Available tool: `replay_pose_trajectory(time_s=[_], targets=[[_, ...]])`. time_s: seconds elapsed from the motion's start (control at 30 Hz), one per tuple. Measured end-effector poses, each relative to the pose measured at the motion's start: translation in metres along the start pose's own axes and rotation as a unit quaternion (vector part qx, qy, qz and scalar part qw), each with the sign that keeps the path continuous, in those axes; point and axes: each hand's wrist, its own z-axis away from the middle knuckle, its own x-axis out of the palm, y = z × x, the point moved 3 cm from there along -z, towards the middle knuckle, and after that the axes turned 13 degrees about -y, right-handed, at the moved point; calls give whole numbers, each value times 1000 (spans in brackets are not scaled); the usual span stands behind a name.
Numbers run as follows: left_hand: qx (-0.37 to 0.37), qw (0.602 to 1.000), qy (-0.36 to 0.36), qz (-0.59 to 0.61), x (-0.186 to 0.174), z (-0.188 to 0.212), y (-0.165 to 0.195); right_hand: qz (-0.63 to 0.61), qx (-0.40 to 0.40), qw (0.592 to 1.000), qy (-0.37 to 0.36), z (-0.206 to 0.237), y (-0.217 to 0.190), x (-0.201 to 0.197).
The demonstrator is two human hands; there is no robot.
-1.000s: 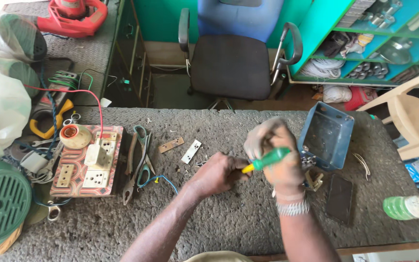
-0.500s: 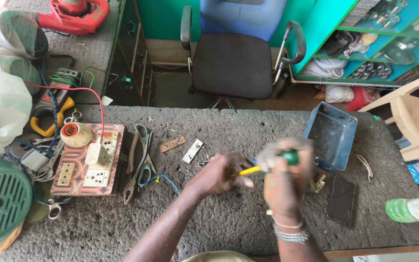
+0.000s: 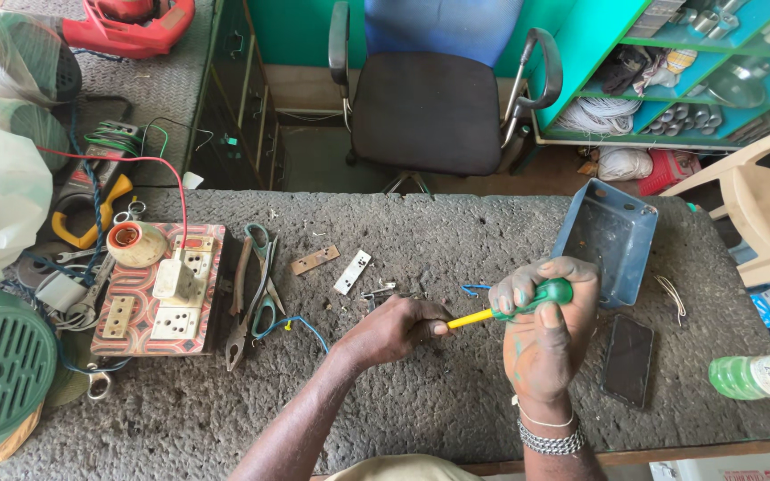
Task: The person works at a cluttered workbench, holding an electrical contactor and using a screwdriver to unscrew and pry apart its housing. They remove screws and small components, set parts on the bench, and continue separating the contactor's sections by hand.
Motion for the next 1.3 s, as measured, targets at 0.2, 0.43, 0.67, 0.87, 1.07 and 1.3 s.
replay_pose_trajectory(time_s=[0.2,0.43,0.67,0.87,1.07,1.3], targets=[[-25,999,-15,15,0,1,-2,-23,12,999,-34,4,1,-9],[-57,996,-53,35,2,0,-6,-110,55,987,-100,-6,-5,-8],[-6,999,-41,32,3,1,-9,194,9,979,58,-1,-28,35],[12,998,-51,-28,-1,9,5,-215,54,934,-281,-36,-3,20],[94,994,-6,-49,-8,-1,48,-355,77,834,-416,-62,24,-17],[127,987,96,-26,-8,-17,45,-92,54,975,-193,-40,-1,2]])
